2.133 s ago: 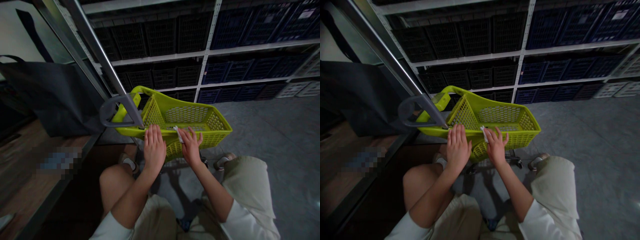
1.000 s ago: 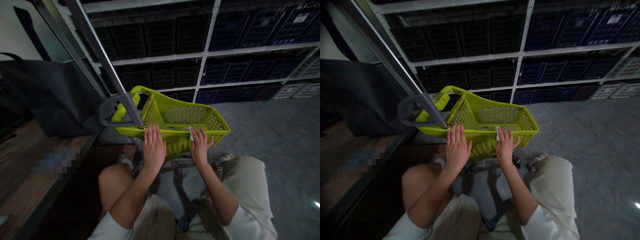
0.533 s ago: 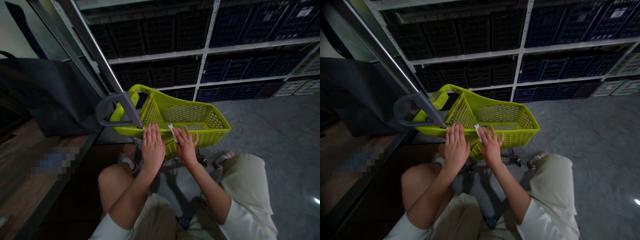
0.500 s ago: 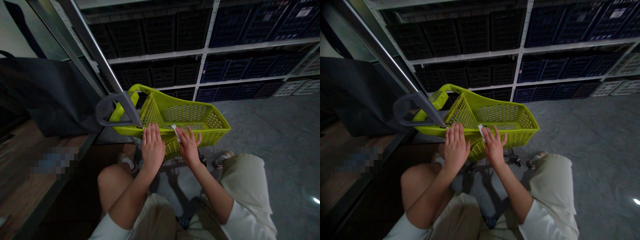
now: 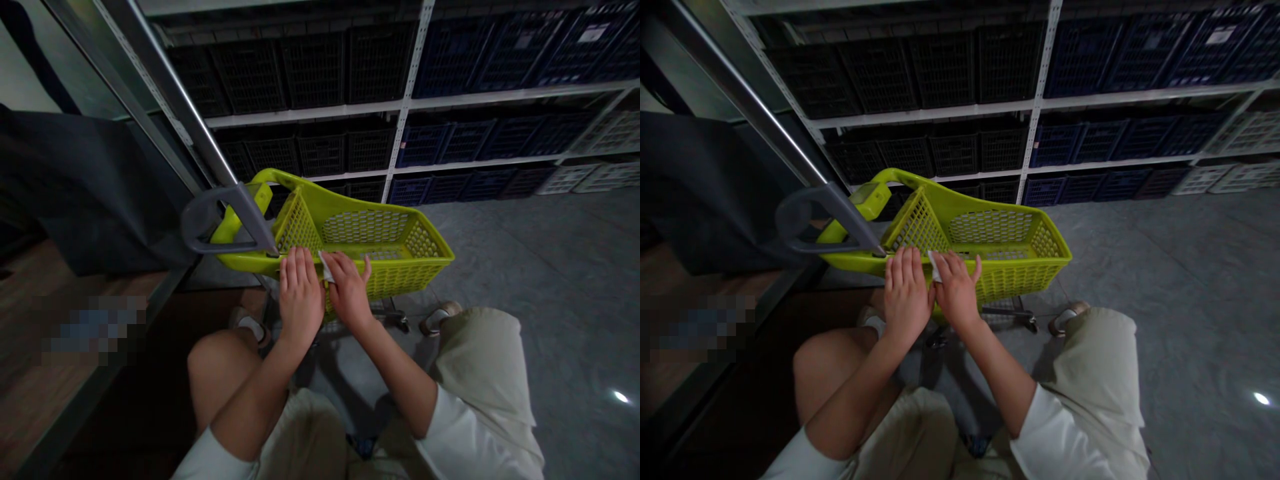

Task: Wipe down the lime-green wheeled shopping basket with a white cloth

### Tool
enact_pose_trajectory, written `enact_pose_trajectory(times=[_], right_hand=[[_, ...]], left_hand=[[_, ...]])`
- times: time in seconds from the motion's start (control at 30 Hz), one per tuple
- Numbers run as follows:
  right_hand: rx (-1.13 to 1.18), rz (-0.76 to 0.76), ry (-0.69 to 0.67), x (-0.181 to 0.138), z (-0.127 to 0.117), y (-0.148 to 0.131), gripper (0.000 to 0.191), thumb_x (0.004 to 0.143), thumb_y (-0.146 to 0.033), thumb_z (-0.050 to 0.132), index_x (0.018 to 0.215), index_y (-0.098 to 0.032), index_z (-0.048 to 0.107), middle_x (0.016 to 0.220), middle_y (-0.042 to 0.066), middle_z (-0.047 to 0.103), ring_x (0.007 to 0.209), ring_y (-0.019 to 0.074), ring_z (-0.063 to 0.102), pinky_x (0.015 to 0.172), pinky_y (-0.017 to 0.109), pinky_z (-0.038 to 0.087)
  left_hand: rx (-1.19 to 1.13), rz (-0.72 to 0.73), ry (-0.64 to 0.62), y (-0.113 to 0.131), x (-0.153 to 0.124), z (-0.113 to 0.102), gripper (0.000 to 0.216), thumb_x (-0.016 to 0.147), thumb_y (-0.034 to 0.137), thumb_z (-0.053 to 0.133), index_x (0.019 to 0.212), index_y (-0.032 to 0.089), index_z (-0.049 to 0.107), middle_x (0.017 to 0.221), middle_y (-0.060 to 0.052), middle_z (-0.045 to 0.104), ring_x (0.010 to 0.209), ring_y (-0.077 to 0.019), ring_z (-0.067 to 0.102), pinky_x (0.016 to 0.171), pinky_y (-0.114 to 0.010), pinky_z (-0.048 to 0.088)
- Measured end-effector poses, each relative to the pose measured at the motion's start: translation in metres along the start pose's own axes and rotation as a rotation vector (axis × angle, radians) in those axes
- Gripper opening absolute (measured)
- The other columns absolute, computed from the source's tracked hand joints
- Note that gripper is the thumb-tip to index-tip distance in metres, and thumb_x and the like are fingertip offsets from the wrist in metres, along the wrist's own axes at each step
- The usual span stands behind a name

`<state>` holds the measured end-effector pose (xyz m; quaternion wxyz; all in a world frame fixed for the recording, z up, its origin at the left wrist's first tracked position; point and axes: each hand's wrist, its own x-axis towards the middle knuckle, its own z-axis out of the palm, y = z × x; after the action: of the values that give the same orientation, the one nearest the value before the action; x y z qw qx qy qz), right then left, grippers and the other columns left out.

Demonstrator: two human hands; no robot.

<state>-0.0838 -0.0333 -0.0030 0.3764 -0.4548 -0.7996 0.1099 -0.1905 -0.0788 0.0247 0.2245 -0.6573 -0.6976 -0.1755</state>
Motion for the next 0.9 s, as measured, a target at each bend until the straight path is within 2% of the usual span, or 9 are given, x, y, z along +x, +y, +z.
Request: enact_pose_trajectory(times=[0.07, 0.13, 0.37, 0.47, 0.53, 0.6, 0.77, 0.83, 0.9], right_hand=[[0.011, -0.041, -0.036, 0.006, 0.002, -0.012, 0.061, 0.085, -0.007, 0.039, 0.142, -0.026, 0.05, 0.138, 0.005, 0.062, 0.141, 0.0191, 0.041, 0.121, 0.052, -0.006], [-0.034, -0.058, -0.042, 0.006, 0.001, -0.008, 0.064, 0.084, -0.005, 0.038, 0.144, -0.028, 0.048, 0.137, 0.004, 0.062, 0.145, 0.0199, 0.036, 0.121, 0.054, -0.007], [-0.274, 0.062, 0.043, -0.02, -0.026, 0.08, 0.068, 0.082, -0.006, 0.043, 0.145, -0.032, 0.048, 0.135, 0.002, 0.063, 0.147, 0.0248, 0.031, 0.12, 0.059, 0.001], [-0.303, 0.144, 0.114, -0.026, -0.033, 0.101, 0.064, 0.083, -0.008, 0.042, 0.141, -0.031, 0.052, 0.132, 0.003, 0.064, 0.146, 0.0268, 0.032, 0.119, 0.06, 0.004], [-0.274, 0.196, 0.14, -0.023, -0.03, 0.093, 0.061, 0.084, -0.008, 0.04, 0.139, -0.029, 0.055, 0.132, 0.004, 0.065, 0.145, 0.0275, 0.034, 0.118, 0.061, 0.004], [-0.214, 0.207, 0.12, -0.016, -0.021, 0.068, 0.059, 0.084, -0.008, 0.04, 0.138, -0.028, 0.056, 0.131, 0.005, 0.065, 0.144, 0.0274, 0.036, 0.118, 0.061, 0.003], [-0.029, 0.003, -0.054, 0.007, 0.001, -0.008, 0.062, 0.085, -0.007, 0.039, 0.143, -0.028, 0.05, 0.138, 0.005, 0.062, 0.142, 0.021, 0.039, 0.121, 0.052, 0.004], [-0.027, -0.045, -0.069, 0.01, 0.003, -0.017, 0.063, 0.086, -0.007, 0.04, 0.145, -0.03, 0.048, 0.139, 0.003, 0.061, 0.144, 0.02, 0.037, 0.122, 0.052, 0.002], [-0.063, -0.072, -0.058, 0.007, 0.0, -0.008, 0.066, 0.085, -0.007, 0.041, 0.146, -0.033, 0.046, 0.138, 0.001, 0.062, 0.146, 0.0206, 0.033, 0.122, 0.054, -0.002]], left_hand=[[0.0, -0.001, 0.002, 0.0, 0.0, 0.0, 0.06, 0.093, 0.017, 0.043, 0.148, -0.004, 0.035, 0.154, -0.028, 0.041, 0.149, -0.0349, 0.032, 0.122, -0.055, 0.029], [0.003, 0.001, -0.007, -0.001, 0.0, 0.0, 0.06, 0.093, 0.018, 0.044, 0.148, -0.005, 0.036, 0.154, -0.028, 0.041, 0.148, -0.0353, 0.033, 0.122, -0.054, 0.029], [-0.028, 0.01, -0.03, 0.0, 0.001, -0.004, 0.068, 0.091, 0.022, 0.05, 0.151, -0.004, 0.031, 0.156, -0.027, 0.039, 0.149, -0.0353, 0.031, 0.123, -0.054, 0.027], [-0.039, 0.007, -0.028, 0.001, 0.001, -0.003, 0.068, 0.091, 0.023, 0.051, 0.15, -0.005, 0.032, 0.156, -0.028, 0.038, 0.15, -0.0358, 0.03, 0.123, -0.055, 0.026], [-0.037, 0.003, -0.025, 0.002, 0.001, -0.002, 0.068, 0.091, 0.022, 0.051, 0.149, -0.007, 0.032, 0.155, -0.029, 0.038, 0.15, -0.0363, 0.03, 0.124, -0.054, 0.025], [-0.033, -0.002, -0.018, 0.003, 0.001, 0.0, 0.068, 0.091, 0.022, 0.051, 0.149, -0.008, 0.032, 0.155, -0.029, 0.038, 0.149, -0.0369, 0.03, 0.124, -0.054, 0.025], [-0.004, -0.018, 0.02, 0.002, 0.001, 0.005, 0.059, 0.094, 0.016, 0.04, 0.15, -0.002, 0.034, 0.153, -0.027, 0.042, 0.149, -0.0331, 0.033, 0.122, -0.055, 0.029], [0.007, -0.017, 0.023, 0.001, 0.001, 0.005, 0.057, 0.095, 0.016, 0.039, 0.149, -0.001, 0.035, 0.153, -0.027, 0.043, 0.148, -0.0325, 0.034, 0.122, -0.053, 0.03], [0.005, -0.008, 0.012, 0.001, 0.001, 0.003, 0.059, 0.093, 0.018, 0.043, 0.148, -0.003, 0.036, 0.153, -0.027, 0.043, 0.148, -0.0341, 0.035, 0.122, -0.053, 0.03]])
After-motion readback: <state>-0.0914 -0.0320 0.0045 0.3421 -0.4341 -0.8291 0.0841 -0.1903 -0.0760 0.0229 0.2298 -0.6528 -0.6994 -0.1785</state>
